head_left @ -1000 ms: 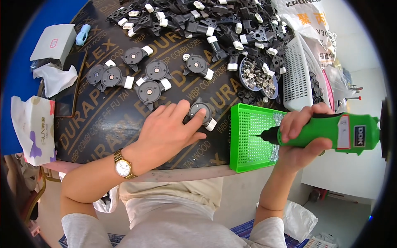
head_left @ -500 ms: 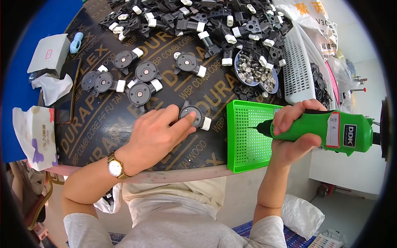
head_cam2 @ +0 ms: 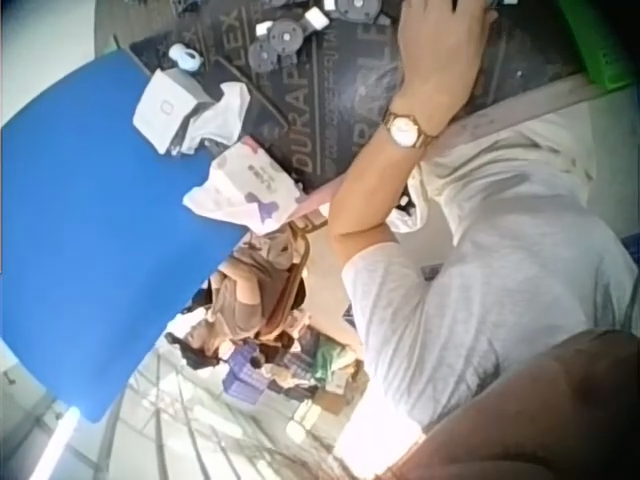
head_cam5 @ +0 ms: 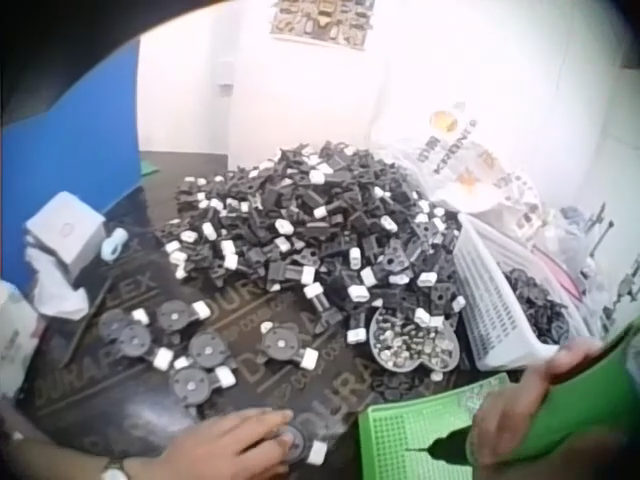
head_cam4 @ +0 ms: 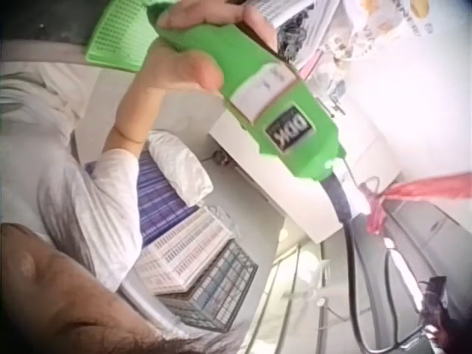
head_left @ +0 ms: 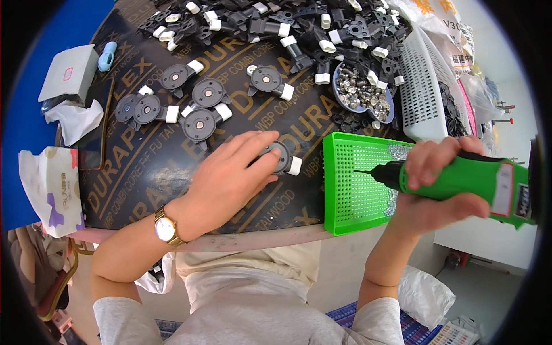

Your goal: The person fastens screws into circular mechanical components using an electric screwdriver at a factory workbench.

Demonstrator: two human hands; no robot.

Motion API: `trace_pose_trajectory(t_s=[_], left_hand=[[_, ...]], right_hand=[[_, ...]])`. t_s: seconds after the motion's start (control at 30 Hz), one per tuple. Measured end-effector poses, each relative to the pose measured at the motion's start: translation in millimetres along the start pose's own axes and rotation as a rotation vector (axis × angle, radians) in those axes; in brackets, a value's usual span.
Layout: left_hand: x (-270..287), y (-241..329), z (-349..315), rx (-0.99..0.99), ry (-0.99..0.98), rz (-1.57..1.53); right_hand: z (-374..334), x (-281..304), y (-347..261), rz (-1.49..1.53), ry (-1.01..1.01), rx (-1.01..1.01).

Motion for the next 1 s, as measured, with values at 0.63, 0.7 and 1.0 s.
trace_pose_trajectory(t_s=[0.63, 0.7, 1.0], left_hand=[[-1, -2, -7, 0.003, -0.005, -0.082], [-1, -2, -7, 0.009, -0.014, -0.087], [-5, -4, -6, 0.023, -0.037, -0.183]], right_hand=[[-11, -74, 13, 0.319, -0.249, 0.046], [-12, -74, 16, 0.348, -0.258, 0.071], [-14, -80, 16, 0.166, -0.273, -0.034]])
Point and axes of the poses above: each hand's wrist, its own z-axis towards the middle knuckle, its own x-axis out of the back of the hand, y = z × x, the point moved 2 cm from there along z, towards the middle knuckle, and after that the axes turned 13 degrees about x, right-handed, at the moved point
